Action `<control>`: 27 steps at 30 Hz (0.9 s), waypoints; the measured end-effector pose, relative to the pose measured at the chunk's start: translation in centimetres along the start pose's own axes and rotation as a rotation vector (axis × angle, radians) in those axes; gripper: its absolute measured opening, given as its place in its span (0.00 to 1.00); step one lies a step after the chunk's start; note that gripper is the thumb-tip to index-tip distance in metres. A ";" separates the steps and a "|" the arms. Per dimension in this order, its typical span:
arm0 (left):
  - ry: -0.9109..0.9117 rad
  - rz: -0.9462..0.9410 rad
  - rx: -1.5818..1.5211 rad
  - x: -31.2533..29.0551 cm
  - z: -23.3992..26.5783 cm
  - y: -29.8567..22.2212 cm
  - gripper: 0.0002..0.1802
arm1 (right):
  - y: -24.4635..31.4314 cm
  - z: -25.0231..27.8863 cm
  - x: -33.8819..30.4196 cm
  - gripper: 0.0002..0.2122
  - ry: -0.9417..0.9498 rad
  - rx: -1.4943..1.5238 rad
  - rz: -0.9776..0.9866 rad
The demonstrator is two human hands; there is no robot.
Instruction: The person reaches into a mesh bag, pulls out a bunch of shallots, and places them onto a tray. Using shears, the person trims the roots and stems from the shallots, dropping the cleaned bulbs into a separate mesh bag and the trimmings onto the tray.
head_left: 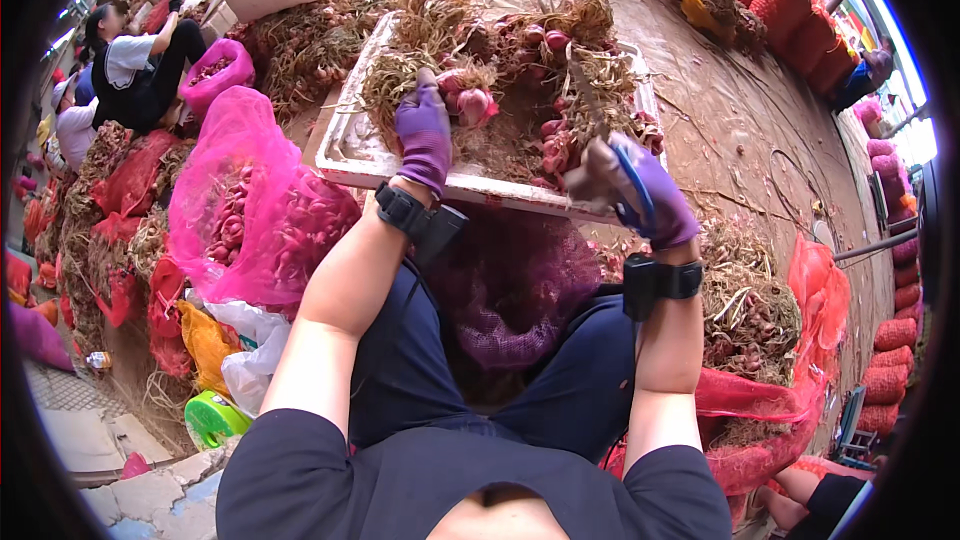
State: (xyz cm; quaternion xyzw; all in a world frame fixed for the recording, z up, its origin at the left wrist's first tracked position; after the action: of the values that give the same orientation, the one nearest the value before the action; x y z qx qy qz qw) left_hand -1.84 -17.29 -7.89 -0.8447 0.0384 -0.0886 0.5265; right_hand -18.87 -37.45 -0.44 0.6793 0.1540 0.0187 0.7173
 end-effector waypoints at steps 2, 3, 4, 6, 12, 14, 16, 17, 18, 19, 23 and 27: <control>0.110 0.036 0.113 -0.9 -1.9 1.0 0.24 | -0.8 -0.3 1.6 0.21 -0.278 0.168 0.251; 0.156 0.081 0.083 -2.1 -3.1 1.7 0.24 | -0.8 -1.7 2.5 0.21 -0.319 0.185 0.340; 0.205 0.128 0.050 -3.1 -4.2 2.6 0.23 | -1.2 -2.5 3.2 0.21 -0.364 0.200 0.426; 0.352 0.072 0.031 -5.4 -6.5 1.5 0.20 | -3.4 -2.5 4.6 0.22 -0.468 -0.076 0.245; 0.642 0.195 0.193 -5.0 -7.0 1.8 0.18 | -4.8 -2.3 4.9 0.20 -0.404 0.147 0.254; 0.872 0.275 0.133 -4.1 -6.7 1.8 0.17 | -4.4 -2.8 5.0 0.19 -0.233 0.227 0.242; 0.900 0.290 0.123 -3.5 -6.1 1.8 0.15 | -4.1 -3.2 5.1 0.18 -0.202 0.207 0.247; 0.904 0.120 0.218 -3.5 -6.3 0.9 0.14 | -4.0 -3.3 5.1 0.17 -0.174 0.235 0.255; 0.902 -0.051 0.311 -3.6 -6.5 -0.1 0.13 | -3.9 -3.4 5.2 0.16 -0.145 0.264 0.263; 0.821 0.112 0.278 -3.4 -6.5 0.4 0.12 | -3.7 -3.6 5.4 0.14 -0.040 0.351 0.283; 0.825 0.149 0.266 -3.4 -5.9 0.3 0.12 | -2.9 -4.5 5.6 0.10 0.104 0.415 0.208; 0.876 0.129 0.349 -3.8 -6.4 -0.3 0.13 | -2.7 -4.6 5.2 0.10 0.118 0.484 0.128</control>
State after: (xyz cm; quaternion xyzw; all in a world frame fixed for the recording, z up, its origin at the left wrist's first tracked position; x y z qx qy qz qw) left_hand -6.76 -22.23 -5.22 -0.6227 0.2936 -0.4085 0.5993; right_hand -15.56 -31.95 -4.19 0.8372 0.1524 0.0664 0.5210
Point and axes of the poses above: each hand's wrist, its own x-axis towards the middle knuckle, its own z-axis out of the back of the hand, y = z × x, the point moved 5 cm from there along x, towards the middle knuckle, and after that the axes turned 13 degrees about y, right-handed, at the moved point
